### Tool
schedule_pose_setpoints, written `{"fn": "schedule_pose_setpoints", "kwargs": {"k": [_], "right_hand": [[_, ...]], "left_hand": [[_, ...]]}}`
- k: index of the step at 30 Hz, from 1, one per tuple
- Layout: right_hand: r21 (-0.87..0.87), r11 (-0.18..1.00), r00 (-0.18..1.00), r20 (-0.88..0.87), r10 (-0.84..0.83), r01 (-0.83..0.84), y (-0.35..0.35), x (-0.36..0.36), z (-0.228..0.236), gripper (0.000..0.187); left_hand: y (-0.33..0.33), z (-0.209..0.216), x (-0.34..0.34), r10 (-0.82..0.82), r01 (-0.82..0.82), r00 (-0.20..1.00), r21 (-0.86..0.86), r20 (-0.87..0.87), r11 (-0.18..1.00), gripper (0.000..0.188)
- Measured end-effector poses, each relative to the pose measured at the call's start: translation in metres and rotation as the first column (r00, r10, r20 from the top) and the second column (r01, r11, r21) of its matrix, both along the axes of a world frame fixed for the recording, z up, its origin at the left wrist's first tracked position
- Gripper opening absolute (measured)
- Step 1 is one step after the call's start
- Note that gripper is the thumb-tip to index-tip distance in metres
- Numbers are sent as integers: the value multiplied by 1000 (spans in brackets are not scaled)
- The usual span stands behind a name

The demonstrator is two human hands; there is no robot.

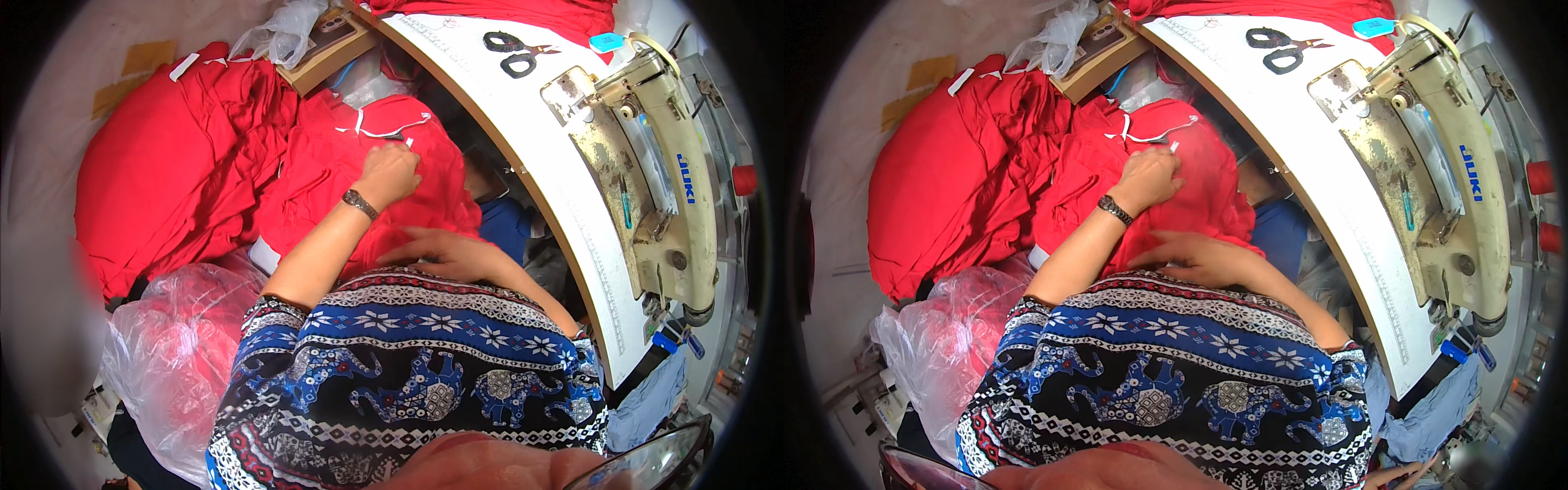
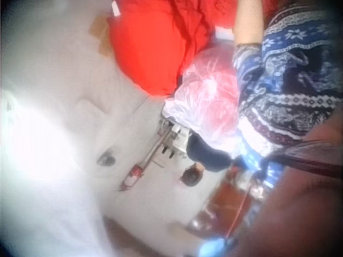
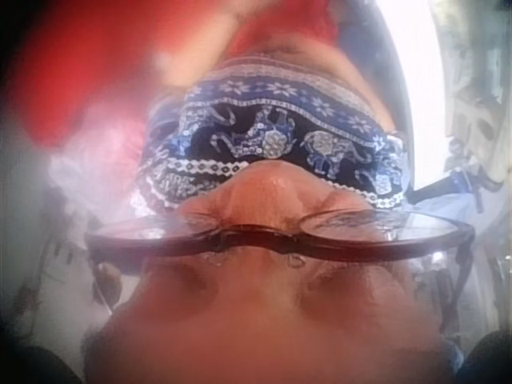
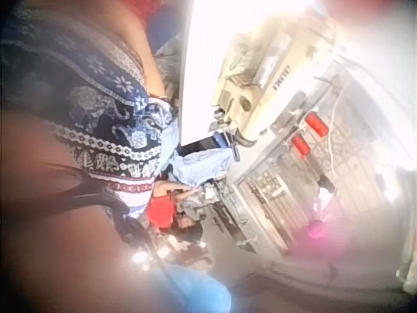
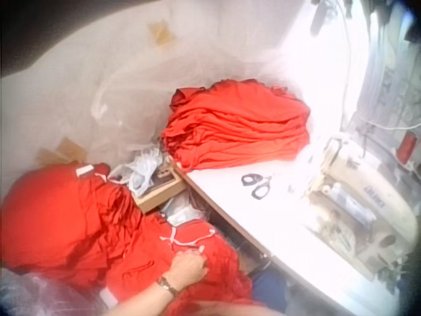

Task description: The person inspects white labels on red shirts and clips them using scissors before setting each shirt aside on a stack.

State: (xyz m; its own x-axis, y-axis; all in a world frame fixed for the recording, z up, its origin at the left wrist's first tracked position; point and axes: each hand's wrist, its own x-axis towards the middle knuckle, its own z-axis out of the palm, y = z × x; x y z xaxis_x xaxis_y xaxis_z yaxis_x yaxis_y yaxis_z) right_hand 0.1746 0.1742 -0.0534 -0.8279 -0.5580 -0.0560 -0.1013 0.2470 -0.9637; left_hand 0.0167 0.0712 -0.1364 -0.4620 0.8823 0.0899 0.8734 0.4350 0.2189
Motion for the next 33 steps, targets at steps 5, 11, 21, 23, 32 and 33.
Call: {"fn": "schedule_pose_setpoints", "kwargs": {"k": [5, 11, 21, 23, 32, 33], "right_hand": [[-219, 819, 845, 218, -488, 530, 51, -10, 2, 35], [-110, 952, 958, 7, -288, 287, 37, -72, 21, 41], [-787, 580, 876, -111, -470, 212, 49, -70, 164, 19], [-462, 873, 849, -391, -356, 154, 73, -54, 161, 14], [-435, 854, 958, 155, -241, 285, 59, -43, 65, 14], [-346, 882, 946, 152, -285, 321, 55, -42, 64, 15]], "left_hand": [[-25, 41, -6, -90, -299, 586, 318, 805, 900, 9], [-51, 171, 26, -472, -178, 307, 537, 826, 824, 21], [-90, 339, 19, -180, 11, 951, 553, 253, 833, 53], [-106, 336, 20, -169, 98, 980, 483, 106, 870, 47], [-101, 233, -14, -181, 85, 932, 297, 313, 951, 15], [-103, 226, -15, -214, 113, 919, 300, 331, 947, 14]]}}
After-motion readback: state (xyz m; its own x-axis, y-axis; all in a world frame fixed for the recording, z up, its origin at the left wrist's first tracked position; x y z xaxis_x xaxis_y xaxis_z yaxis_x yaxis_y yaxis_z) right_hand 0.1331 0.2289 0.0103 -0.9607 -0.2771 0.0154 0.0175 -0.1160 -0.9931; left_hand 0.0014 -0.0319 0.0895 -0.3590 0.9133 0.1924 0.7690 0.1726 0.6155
